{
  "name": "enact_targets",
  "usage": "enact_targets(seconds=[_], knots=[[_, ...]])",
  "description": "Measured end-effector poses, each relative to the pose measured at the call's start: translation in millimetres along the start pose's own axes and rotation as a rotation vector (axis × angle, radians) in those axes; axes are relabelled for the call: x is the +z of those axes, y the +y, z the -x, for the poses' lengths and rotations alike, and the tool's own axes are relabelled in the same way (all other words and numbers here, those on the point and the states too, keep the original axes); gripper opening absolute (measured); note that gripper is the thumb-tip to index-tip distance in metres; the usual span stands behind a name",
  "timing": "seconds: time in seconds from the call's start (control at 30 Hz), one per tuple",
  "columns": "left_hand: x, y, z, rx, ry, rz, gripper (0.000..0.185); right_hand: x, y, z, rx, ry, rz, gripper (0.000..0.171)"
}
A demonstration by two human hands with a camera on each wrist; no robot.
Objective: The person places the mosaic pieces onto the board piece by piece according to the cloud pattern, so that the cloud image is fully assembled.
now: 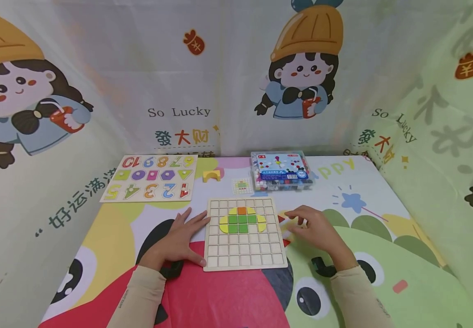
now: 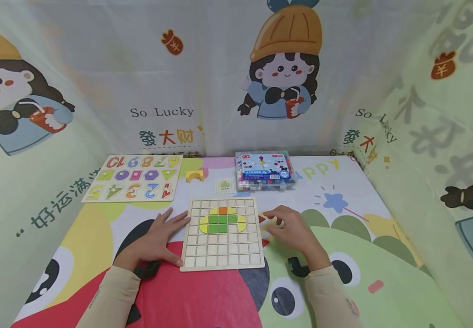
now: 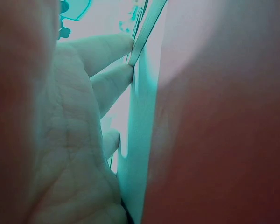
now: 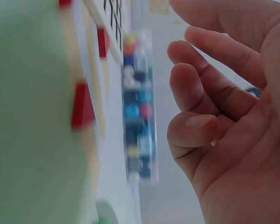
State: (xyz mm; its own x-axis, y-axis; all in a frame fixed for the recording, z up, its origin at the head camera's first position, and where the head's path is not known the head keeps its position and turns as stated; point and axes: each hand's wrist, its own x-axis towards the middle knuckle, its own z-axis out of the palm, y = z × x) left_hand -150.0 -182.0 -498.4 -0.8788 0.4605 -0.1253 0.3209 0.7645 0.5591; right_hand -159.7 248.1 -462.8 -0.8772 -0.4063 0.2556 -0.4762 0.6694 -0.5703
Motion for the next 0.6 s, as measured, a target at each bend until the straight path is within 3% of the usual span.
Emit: enact_targets(seconds=[0.33, 0.6], knots=[[-0.3, 1.4, -1.2, 0.013, -0.014, 0.000, 0.124, -39, 37, 33, 0.209, 0.000, 0.073, 0.041], [-1.0, -2.2, -0.8, 0.005, -0.009, 0.002, 0.125, -54, 62, 46, 0.290, -0.044, 0.061, 0.041]])
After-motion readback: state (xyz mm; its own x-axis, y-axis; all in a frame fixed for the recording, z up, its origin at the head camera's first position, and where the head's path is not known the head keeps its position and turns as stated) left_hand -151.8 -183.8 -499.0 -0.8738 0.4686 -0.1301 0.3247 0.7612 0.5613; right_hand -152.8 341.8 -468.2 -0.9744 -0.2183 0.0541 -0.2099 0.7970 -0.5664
